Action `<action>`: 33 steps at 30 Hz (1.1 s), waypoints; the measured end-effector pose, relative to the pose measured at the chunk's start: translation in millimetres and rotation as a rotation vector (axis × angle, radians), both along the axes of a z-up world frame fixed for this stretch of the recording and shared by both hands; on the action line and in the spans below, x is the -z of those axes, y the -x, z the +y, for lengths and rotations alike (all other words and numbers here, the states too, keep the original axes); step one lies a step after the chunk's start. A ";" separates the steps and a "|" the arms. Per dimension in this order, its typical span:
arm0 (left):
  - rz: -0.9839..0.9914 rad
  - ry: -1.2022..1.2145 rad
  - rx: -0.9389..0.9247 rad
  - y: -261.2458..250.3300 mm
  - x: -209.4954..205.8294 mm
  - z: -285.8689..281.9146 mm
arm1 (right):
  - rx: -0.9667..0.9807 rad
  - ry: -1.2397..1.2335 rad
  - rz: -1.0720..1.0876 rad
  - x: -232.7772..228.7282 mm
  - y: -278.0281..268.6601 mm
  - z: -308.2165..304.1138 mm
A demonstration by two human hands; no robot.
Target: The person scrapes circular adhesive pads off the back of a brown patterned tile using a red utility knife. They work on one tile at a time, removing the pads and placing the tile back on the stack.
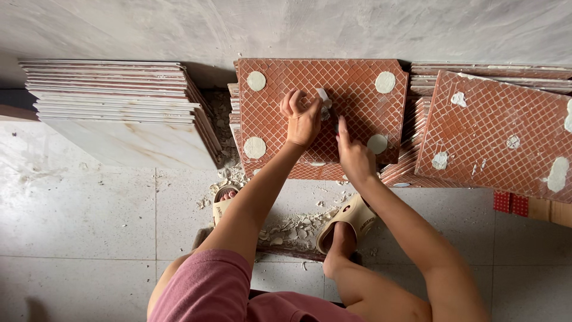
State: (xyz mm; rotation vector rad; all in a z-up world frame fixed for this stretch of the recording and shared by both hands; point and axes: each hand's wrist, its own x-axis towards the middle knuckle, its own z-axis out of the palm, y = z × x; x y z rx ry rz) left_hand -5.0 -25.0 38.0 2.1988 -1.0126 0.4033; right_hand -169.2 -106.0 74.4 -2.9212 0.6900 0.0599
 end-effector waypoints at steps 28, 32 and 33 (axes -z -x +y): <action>-0.248 -0.044 0.158 -105.8 -98.0 25.6 | 0.394 -0.740 -0.129 -78.3 26.9 -19.2; -0.163 -0.030 0.175 -112.0 -164.0 66.4 | 0.354 -0.792 -0.066 -117.8 19.3 -10.5; -0.102 -0.006 0.182 -110.6 -175.4 77.4 | 0.326 -0.794 -0.047 -127.5 14.7 -7.0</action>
